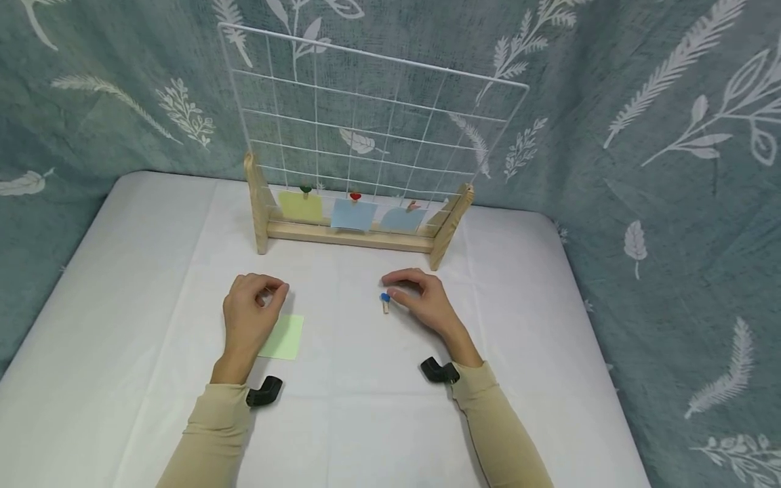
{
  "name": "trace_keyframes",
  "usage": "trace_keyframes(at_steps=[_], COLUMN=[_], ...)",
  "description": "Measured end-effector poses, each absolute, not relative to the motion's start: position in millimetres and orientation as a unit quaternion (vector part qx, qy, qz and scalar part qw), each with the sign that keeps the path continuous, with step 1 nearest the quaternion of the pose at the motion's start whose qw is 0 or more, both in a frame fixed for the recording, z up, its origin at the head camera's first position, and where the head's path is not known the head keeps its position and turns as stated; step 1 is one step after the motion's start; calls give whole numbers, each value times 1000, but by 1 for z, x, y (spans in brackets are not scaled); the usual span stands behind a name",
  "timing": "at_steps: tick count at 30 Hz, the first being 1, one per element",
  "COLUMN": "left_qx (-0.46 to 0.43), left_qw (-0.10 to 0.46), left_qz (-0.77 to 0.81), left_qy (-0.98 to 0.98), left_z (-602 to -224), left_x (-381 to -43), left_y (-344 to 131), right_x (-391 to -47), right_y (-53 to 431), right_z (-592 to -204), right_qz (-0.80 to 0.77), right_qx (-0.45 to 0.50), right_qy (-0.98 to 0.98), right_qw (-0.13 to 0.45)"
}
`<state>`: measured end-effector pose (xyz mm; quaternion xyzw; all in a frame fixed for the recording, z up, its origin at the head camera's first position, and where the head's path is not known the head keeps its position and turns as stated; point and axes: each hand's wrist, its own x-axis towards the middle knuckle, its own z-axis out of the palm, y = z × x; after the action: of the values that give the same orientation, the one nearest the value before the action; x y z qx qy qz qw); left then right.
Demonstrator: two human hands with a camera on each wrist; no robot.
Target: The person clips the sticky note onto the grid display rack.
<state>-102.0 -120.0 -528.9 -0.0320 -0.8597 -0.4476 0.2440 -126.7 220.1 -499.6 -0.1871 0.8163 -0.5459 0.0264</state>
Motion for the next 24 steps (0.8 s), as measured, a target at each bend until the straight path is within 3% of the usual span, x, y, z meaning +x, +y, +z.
trace_keyframes(at_steps=[4, 9, 24], left_qx=[-24, -28, -74], left_qw=[241, 191, 87], left_qz=[-433, -424, -418], left_qy=[-868, -885, -901], left_z=[-533, -537, -534], left_x=[-91, -77, -64], left_y=[-141, -161, -176], right_x=[-129, -129, -130], right_y=[213, 212, 214], right_z=[-503, -509, -506], right_qz=[-544, -539, -553], right_qx=[-195, -186, -186], right_qy=[815, 821, 812], right_qw=[22, 4, 27])
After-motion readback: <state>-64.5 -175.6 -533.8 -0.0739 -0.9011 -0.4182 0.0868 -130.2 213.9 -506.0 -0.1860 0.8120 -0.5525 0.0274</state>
